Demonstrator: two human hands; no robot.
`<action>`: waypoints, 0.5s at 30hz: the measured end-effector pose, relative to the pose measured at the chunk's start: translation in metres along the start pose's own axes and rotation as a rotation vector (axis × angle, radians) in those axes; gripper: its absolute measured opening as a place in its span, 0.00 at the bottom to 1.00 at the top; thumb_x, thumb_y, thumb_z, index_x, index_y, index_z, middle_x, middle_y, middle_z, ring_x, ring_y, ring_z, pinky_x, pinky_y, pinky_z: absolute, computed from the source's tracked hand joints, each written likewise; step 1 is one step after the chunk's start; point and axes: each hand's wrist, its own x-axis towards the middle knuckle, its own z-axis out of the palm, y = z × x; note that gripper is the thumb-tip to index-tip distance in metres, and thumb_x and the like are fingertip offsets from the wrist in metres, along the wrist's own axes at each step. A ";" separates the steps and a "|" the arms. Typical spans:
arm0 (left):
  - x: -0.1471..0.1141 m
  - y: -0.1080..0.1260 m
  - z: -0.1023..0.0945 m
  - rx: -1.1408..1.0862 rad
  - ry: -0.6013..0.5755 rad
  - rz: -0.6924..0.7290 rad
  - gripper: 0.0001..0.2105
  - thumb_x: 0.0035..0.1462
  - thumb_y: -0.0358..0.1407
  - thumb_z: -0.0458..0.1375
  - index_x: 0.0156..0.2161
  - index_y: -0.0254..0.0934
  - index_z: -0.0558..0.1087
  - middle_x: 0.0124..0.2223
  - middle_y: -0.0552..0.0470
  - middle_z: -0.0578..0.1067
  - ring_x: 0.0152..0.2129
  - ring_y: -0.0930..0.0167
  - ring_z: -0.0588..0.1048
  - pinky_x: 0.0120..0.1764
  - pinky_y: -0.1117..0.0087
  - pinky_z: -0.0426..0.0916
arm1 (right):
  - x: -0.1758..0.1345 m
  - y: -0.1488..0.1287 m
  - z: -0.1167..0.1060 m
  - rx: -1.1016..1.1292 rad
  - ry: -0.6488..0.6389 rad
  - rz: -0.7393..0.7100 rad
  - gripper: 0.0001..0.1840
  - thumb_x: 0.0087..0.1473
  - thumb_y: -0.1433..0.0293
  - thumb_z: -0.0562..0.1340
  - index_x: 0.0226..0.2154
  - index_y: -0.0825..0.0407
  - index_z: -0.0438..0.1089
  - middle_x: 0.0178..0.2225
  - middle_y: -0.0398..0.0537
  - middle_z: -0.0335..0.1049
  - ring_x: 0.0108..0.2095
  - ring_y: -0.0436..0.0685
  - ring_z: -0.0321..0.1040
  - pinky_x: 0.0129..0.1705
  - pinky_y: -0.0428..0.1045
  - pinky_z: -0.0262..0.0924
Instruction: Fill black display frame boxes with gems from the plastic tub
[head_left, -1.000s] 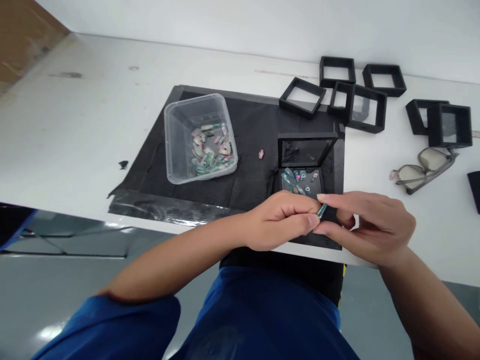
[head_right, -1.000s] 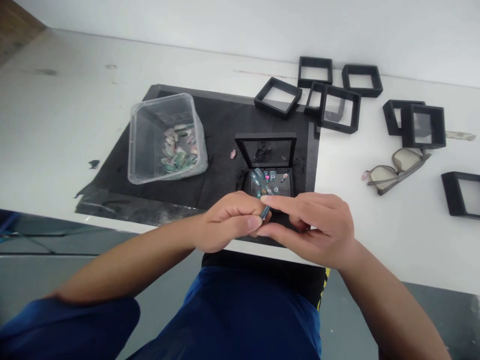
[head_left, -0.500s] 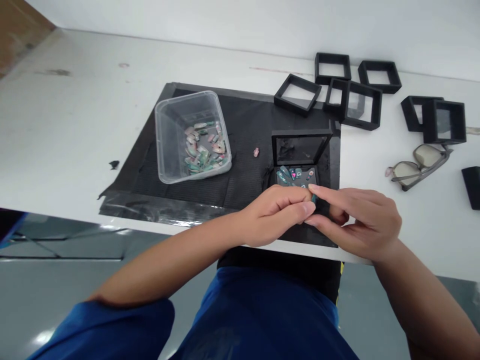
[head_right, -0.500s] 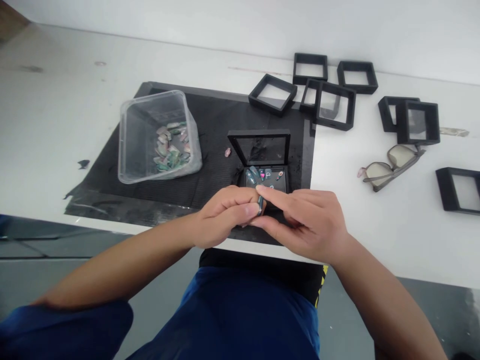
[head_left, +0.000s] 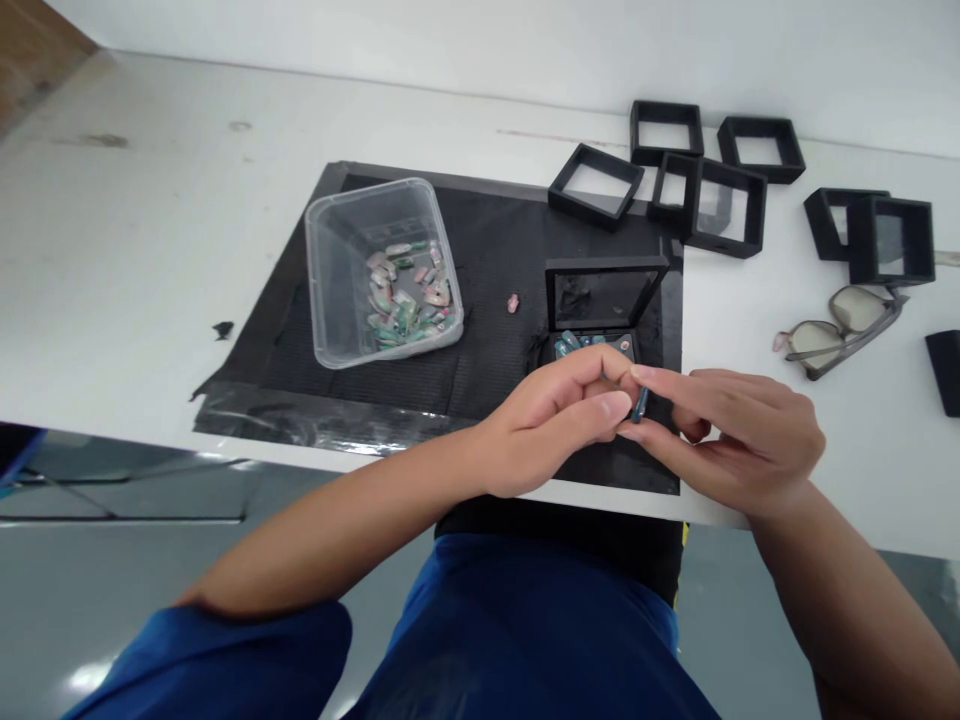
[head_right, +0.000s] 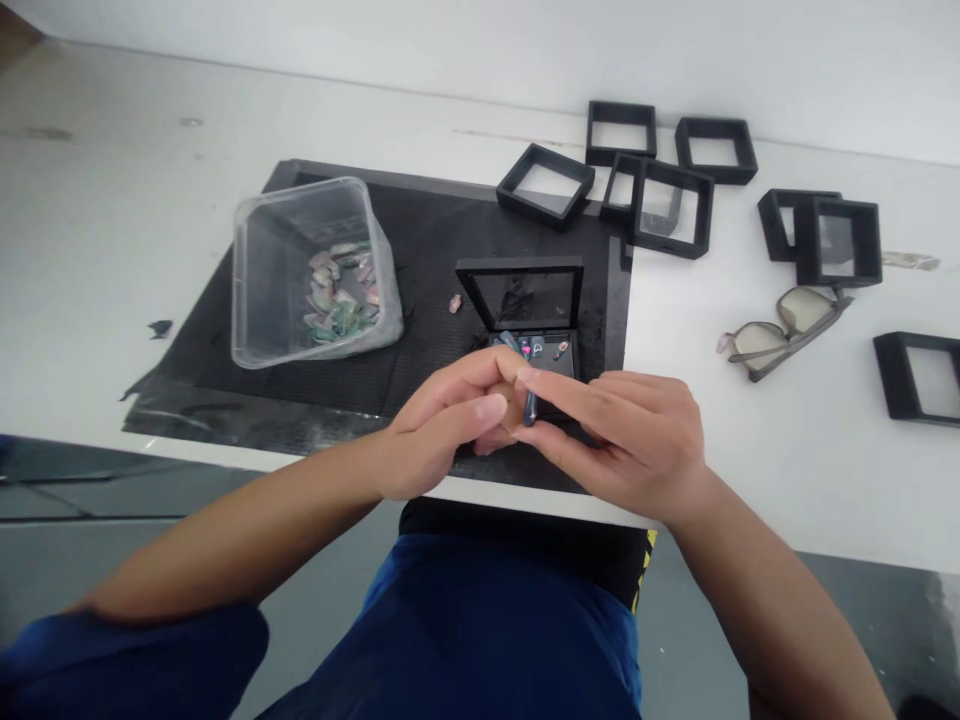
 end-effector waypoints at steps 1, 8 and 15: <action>-0.001 0.000 0.000 -0.026 -0.008 -0.020 0.13 0.70 0.43 0.57 0.39 0.36 0.66 0.28 0.61 0.63 0.20 0.80 0.57 0.23 0.76 0.55 | 0.000 0.000 0.000 -0.001 0.003 0.000 0.22 0.58 0.75 0.70 0.53 0.43 0.76 0.19 0.32 0.60 0.19 0.48 0.51 0.20 0.47 0.53; -0.002 0.003 -0.002 -0.020 -0.024 -0.135 0.17 0.71 0.50 0.54 0.41 0.35 0.67 0.22 0.63 0.60 0.18 0.78 0.55 0.22 0.75 0.52 | -0.002 0.002 -0.001 0.003 0.030 -0.001 0.28 0.57 0.73 0.72 0.59 0.40 0.73 0.19 0.31 0.57 0.19 0.48 0.51 0.19 0.47 0.52; -0.002 0.004 -0.002 0.005 -0.024 -0.129 0.18 0.72 0.51 0.52 0.41 0.35 0.68 0.21 0.64 0.59 0.17 0.78 0.56 0.22 0.74 0.52 | 0.000 0.000 -0.004 -0.032 0.024 0.033 0.25 0.59 0.70 0.71 0.57 0.38 0.76 0.17 0.31 0.57 0.18 0.48 0.53 0.19 0.46 0.54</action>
